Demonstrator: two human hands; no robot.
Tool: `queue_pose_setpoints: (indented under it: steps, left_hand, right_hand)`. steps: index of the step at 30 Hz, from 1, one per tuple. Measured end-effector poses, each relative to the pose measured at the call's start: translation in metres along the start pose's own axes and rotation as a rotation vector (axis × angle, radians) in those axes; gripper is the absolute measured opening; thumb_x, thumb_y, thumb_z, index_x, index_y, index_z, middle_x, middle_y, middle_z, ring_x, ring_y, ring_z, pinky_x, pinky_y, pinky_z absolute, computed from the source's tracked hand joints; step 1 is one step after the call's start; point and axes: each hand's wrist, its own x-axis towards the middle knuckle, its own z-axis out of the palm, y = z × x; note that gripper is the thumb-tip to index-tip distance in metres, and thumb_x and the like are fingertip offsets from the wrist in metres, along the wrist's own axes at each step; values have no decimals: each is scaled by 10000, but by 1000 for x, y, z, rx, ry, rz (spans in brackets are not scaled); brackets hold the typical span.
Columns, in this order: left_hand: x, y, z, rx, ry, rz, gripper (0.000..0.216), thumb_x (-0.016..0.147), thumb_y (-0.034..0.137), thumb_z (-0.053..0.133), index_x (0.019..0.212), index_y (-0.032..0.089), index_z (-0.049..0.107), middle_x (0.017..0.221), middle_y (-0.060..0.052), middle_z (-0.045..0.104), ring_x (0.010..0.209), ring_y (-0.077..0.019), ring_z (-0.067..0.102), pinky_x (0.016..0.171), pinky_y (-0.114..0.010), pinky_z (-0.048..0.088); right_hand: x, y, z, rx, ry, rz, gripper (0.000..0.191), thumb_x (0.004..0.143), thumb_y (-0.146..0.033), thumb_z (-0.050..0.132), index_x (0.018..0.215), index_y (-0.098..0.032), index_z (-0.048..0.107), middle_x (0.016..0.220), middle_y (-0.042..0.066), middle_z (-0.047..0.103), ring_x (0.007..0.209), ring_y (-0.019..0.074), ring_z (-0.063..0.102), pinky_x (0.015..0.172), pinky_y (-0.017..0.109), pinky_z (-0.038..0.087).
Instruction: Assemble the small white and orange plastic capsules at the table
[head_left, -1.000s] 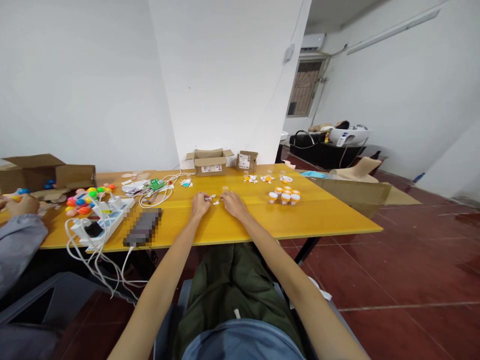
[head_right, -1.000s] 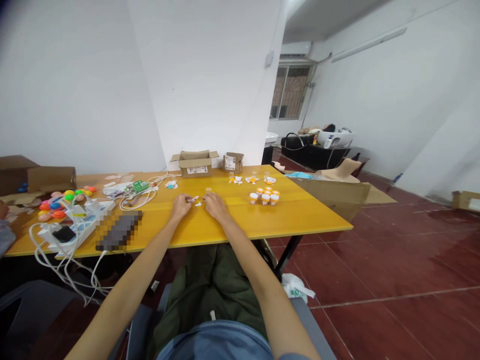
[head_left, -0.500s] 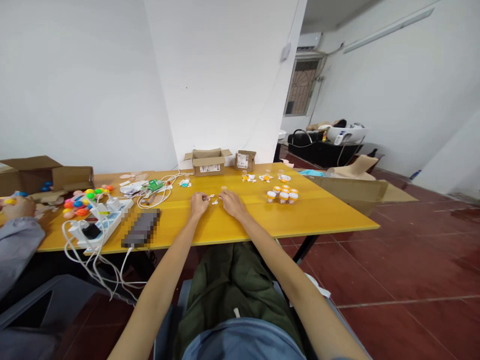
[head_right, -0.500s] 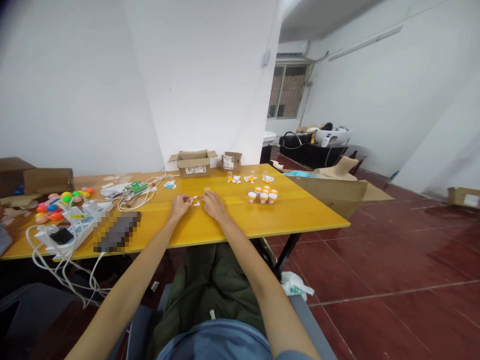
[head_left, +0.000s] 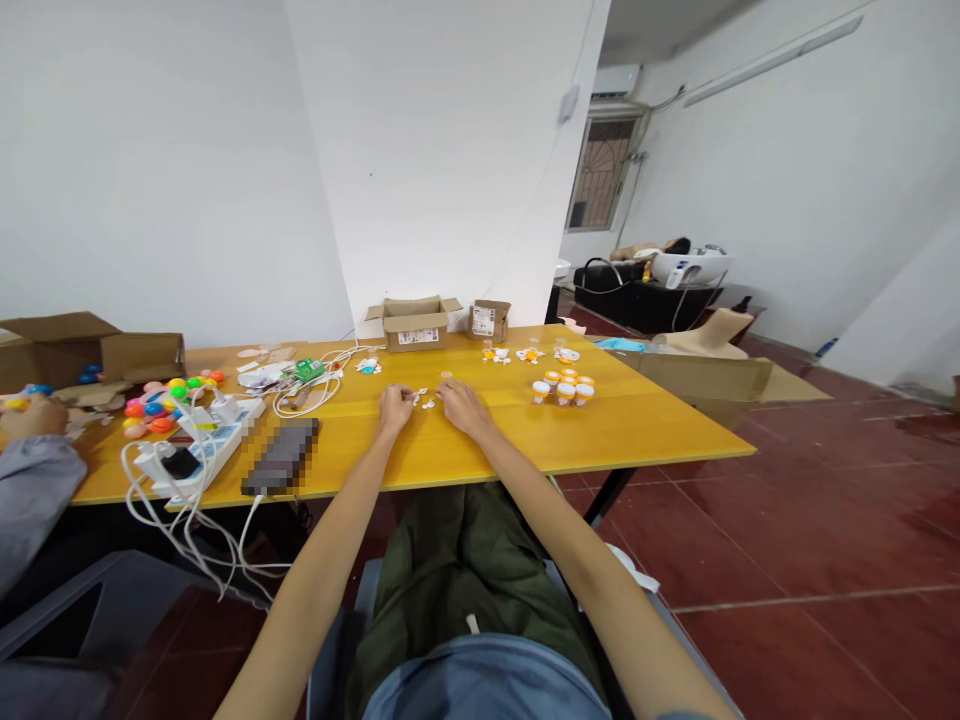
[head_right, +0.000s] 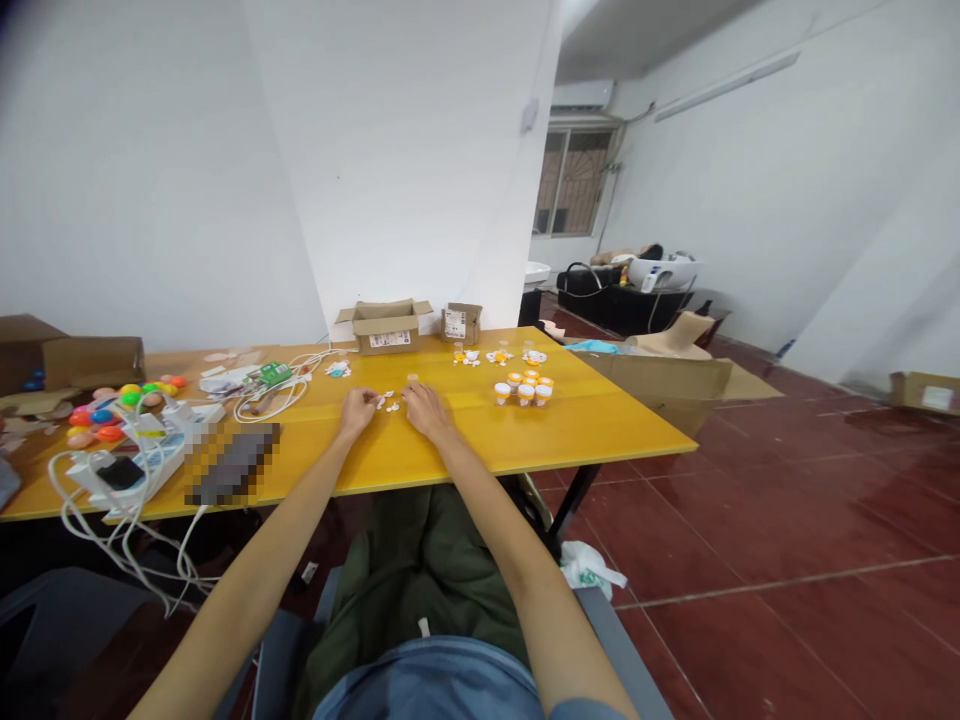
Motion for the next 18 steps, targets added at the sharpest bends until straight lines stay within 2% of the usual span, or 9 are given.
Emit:
queue_pose_setpoints:
  steps: [7,11,18]
  left_hand:
    - [0,-2,1,-7,14,29,116,806,179,678,846,192,787,882,-85,771,889,-214,712,852,-309,540]
    - [-2,1,0,5,17,52,107,801,184,696,831,202,797,935,-87,766,900,-213,705,853,-302,541]
    - [-4,5,-4,-17,1,59,109,804,160,691,803,190,796,898,-80,766,865,-213,705,840,-303,538]
  right_hand:
    - [3,4,7,1,14,-33,334,951,-83,440,1062,-232,718,1134,96,691,1070,206,625,949,314,479]
    - [3,4,6,3,9,-33,343,958,-90,432,1090,-224,719,1140,100,692,1089,203,621,970,313,474]
    - [2,1,4,-13,10,-23,341,957,-84,429,1093,-204,718,1154,118,689,1110,213,622,974,326,479]
